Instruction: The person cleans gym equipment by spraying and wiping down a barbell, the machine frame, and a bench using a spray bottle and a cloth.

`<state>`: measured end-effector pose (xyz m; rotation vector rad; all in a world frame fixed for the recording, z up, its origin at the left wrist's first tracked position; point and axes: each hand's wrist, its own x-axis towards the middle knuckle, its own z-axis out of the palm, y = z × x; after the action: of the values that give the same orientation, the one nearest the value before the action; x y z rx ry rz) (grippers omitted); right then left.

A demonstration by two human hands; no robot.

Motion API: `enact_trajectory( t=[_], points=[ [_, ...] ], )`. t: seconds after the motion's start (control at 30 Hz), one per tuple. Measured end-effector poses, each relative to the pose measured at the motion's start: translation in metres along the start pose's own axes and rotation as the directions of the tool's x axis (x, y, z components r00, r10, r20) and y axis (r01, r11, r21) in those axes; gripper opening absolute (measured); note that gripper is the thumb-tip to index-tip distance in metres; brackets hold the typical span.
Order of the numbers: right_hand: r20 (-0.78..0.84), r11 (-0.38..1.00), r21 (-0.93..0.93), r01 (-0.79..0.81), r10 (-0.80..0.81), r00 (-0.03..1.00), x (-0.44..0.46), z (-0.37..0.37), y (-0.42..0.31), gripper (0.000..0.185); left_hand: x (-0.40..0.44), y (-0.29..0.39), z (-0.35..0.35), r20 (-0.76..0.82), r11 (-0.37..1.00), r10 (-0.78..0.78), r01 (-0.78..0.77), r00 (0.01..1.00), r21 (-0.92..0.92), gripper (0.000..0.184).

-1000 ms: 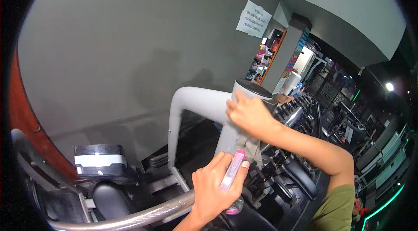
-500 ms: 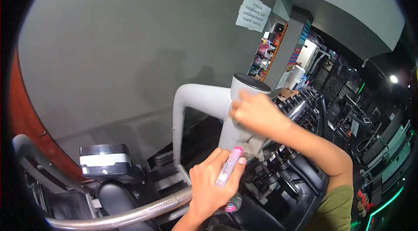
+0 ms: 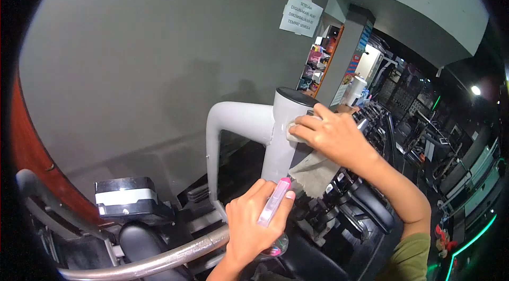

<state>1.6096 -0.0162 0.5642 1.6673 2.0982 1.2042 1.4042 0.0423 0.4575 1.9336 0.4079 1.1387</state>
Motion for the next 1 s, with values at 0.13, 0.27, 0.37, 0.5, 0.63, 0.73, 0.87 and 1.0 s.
enact_trajectory(
  t=[0.13,0.27,0.37,0.5,0.63,0.73,0.87,1.0],
  points=[
    [0.178,0.99,0.084,0.111,-0.124,0.976,-0.017,0.025,-0.027,0.006,-0.001,0.001,0.001,0.017,0.999,-0.027,0.028,0.999,-0.028,0.025],
    [0.306,0.979,0.176,0.1,-0.151,0.94,-0.016,0.013,-0.015,0.021,-0.002,0.002,0.0,0.02,0.999,-0.029,0.029,0.999,-0.044,0.025],
    [0.205,0.993,0.11,-0.041,0.018,0.979,-0.015,-0.018,0.002,0.032,-0.001,0.001,-0.001,0.036,1.0,-0.008,0.008,0.999,0.01,0.022],
    [0.075,0.916,0.325,-0.235,0.222,0.972,-0.031,-0.043,0.01,0.04,-0.002,0.002,-0.001,0.031,1.0,0.008,-0.008,1.0,-0.009,0.024],
    [0.058,0.738,0.586,-0.336,0.375,0.925,-0.065,-0.047,-0.003,0.034,-0.007,-0.002,0.002,0.05,0.994,0.089,-0.085,0.995,-0.068,0.019],
    [0.096,0.613,0.667,-0.425,0.495,0.864,-0.098,-0.038,-0.022,0.031,-0.008,-0.002,0.002,0.103,0.985,0.134,-0.122,0.986,-0.118,0.017],
    [0.191,0.368,0.769,-0.523,0.648,0.737,-0.14,-0.002,-0.06,0.032,-0.022,-0.006,0.014,0.147,0.97,0.229,-0.214,0.962,-0.111,0.016],
    [0.297,-0.103,0.891,-0.443,0.869,0.396,-0.175,0.058,-0.124,0.028,-0.057,-0.022,0.045,0.124,0.969,0.229,-0.214,0.965,-0.126,0.013]
  ],
)
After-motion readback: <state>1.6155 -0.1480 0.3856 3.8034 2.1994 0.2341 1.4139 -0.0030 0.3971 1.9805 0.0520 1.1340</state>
